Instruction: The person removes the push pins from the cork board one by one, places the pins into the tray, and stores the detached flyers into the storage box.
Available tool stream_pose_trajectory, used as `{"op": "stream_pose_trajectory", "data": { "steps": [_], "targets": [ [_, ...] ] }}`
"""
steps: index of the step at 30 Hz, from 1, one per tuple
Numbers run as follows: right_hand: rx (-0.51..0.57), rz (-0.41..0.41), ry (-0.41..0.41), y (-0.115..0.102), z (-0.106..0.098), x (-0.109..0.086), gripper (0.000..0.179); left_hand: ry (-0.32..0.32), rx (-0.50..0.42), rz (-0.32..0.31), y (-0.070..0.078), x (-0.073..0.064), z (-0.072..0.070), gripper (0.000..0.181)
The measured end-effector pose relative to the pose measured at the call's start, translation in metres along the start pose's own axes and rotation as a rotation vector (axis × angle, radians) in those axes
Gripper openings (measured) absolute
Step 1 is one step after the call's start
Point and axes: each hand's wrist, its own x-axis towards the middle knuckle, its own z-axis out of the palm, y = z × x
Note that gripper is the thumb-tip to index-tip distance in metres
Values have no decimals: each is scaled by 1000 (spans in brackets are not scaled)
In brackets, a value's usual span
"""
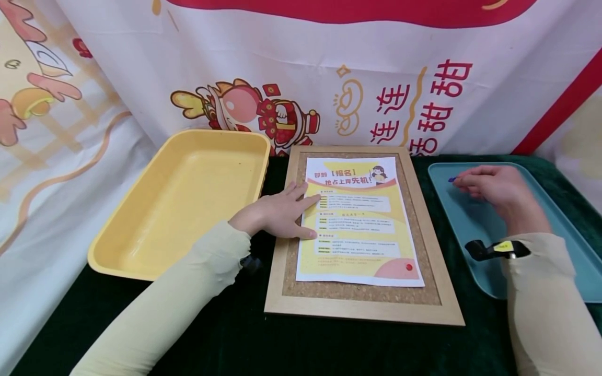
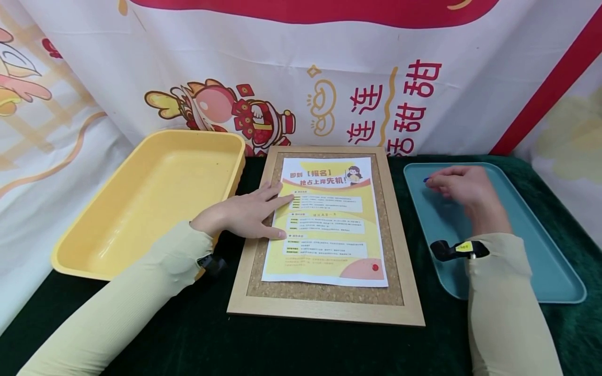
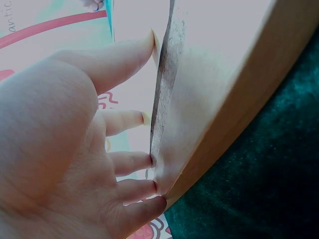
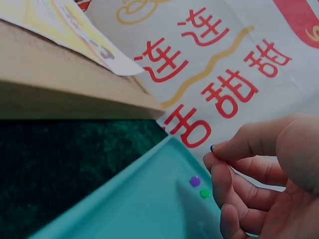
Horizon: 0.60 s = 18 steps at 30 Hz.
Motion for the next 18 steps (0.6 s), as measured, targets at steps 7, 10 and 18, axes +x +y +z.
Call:
{"op": "stream_pose_trajectory", "data": {
  "steps": [7, 10, 18],
  "targets": [
    [25, 1, -14, 8, -2, 5, 18, -2, -8, -6, 1, 0, 0, 92],
    [21, -6, -23, 10, -3, 6, 16, -3, -7, -7, 1, -1, 0, 92],
    [16, 6, -43, 12, -4, 8, 17, -5, -9, -10, 1, 0, -1, 92]
  ]
}}
